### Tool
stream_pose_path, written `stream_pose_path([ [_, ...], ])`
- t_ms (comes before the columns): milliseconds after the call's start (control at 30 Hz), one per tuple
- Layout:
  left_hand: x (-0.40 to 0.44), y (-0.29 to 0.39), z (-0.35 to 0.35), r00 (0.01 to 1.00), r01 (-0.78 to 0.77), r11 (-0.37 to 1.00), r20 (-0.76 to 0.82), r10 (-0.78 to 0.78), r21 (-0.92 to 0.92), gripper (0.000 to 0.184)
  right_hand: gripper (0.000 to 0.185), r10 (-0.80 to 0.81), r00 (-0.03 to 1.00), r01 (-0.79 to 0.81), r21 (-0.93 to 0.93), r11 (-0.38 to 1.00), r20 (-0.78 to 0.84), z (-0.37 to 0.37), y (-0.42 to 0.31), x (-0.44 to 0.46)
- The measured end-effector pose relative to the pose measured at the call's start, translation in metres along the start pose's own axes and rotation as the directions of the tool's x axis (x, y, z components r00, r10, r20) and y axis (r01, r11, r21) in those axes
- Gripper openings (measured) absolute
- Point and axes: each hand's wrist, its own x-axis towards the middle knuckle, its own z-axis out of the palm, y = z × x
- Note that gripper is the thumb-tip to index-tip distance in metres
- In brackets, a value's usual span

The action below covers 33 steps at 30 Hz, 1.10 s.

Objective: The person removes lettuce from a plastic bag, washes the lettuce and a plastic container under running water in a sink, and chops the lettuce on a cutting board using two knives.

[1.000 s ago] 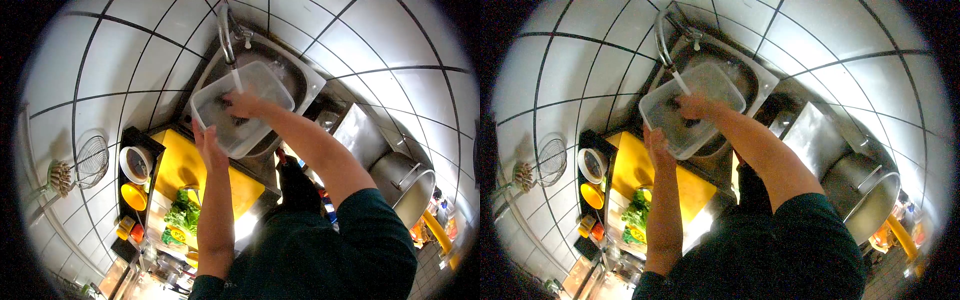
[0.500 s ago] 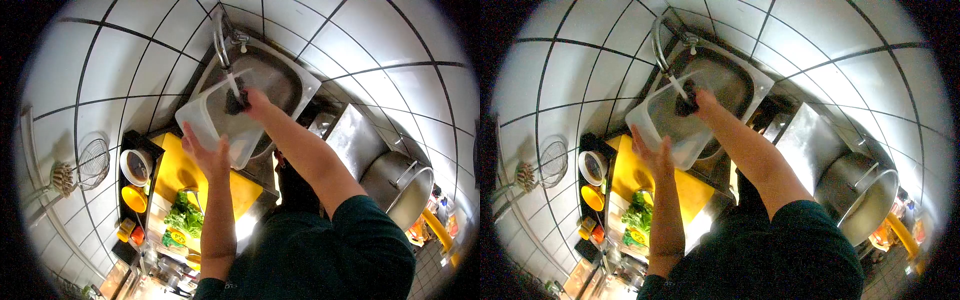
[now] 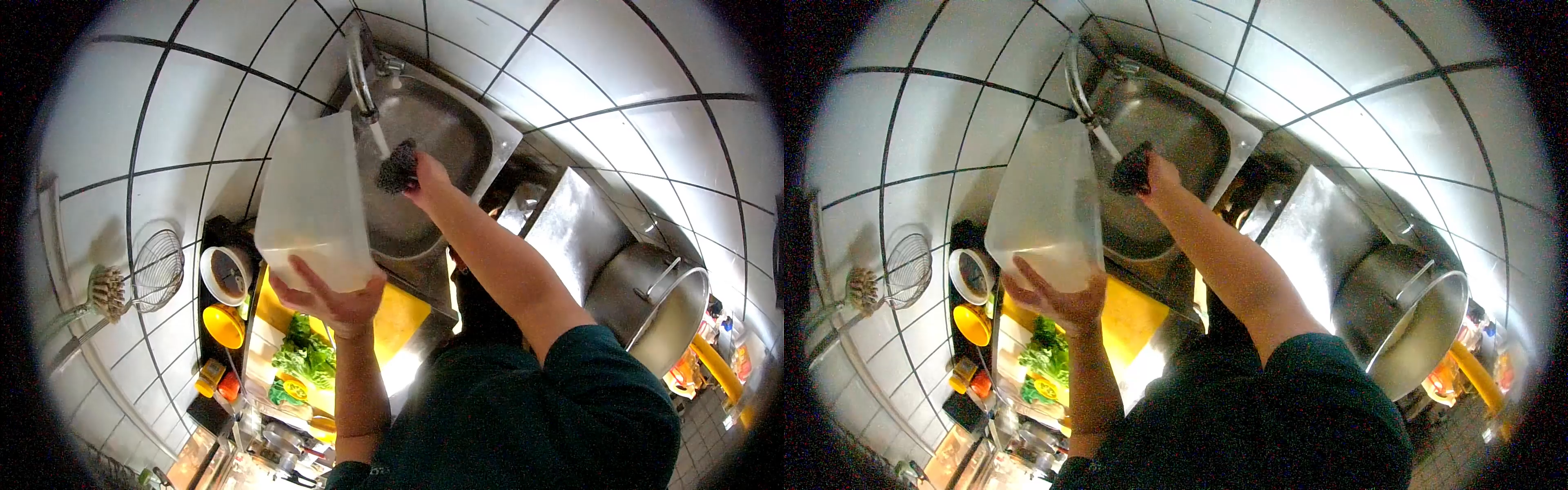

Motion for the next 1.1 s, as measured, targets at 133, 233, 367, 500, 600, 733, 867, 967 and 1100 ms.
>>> stream_pose_path([
  [133, 0.003, -0.014, 0.015, 0.946, 0.323, 0.867, 0.135, -0.293, -0.380, 0.105, 0.026, -0.104, 0.990, 0.120, -0.188, 0.975, 0.092, 0.008, 0.000, -0.002],
  [233, -0.011, -0.011, 0.044, 0.805, 0.566, 0.432, 0.356, -0.475, -0.703, 0.094, 0.030, -0.107, 0.987, 0.120, -0.106, 0.987, 0.120, 0.028, -0.011, 0.001],
  [367, -0.020, -0.012, 0.082, 0.582, 0.702, -0.103, 0.651, -0.487, -0.705, 0.090, 0.027, -0.253, 0.925, 0.366, -0.488, 0.792, 0.284, 0.046, -0.017, 0.039],
  [500, -0.035, -0.015, 0.125, 0.428, 0.714, -0.380, 0.797, -0.426, -0.588, 0.082, 0.026, -0.302, 0.704, 0.591, -0.766, -0.252, 0.643, 0.041, -0.007, 0.051],
  [600, -0.051, -0.028, 0.172, 0.340, 0.689, -0.573, 0.896, -0.286, -0.444, 0.074, 0.029, -0.112, 0.622, 0.677, -0.604, -0.420, 0.775, 0.034, 0.015, 0.048],
  [733, -0.098, -0.060, 0.217, 0.230, 0.677, -0.677, 0.957, -0.178, -0.288, 0.059, 0.037, -0.107, 0.616, 0.766, -0.625, -0.150, 0.780, 0.000, 0.033, 0.108],
  [867, -0.081, -0.031, 0.195, 0.258, 0.714, -0.604, 0.935, -0.242, -0.353, 0.042, 0.041, -0.138, 0.728, 0.544, -0.688, -0.480, 0.672, -0.010, 0.022, 0.149],
  [967, -0.081, -0.027, 0.205, 0.210, 0.716, -0.622, 0.947, -0.244, -0.319, 0.032, 0.043, -0.068, 0.856, 0.292, -0.588, -0.754, 0.512, 0.014, 0.005, 0.118],
  [1100, -0.086, -0.045, 0.248, 0.146, 0.756, -0.605, 0.966, -0.213, -0.248, 0.034, 0.049, -0.070, 0.862, 0.416, -0.779, -0.469, 0.503, 0.016, 0.044, 0.113],
])
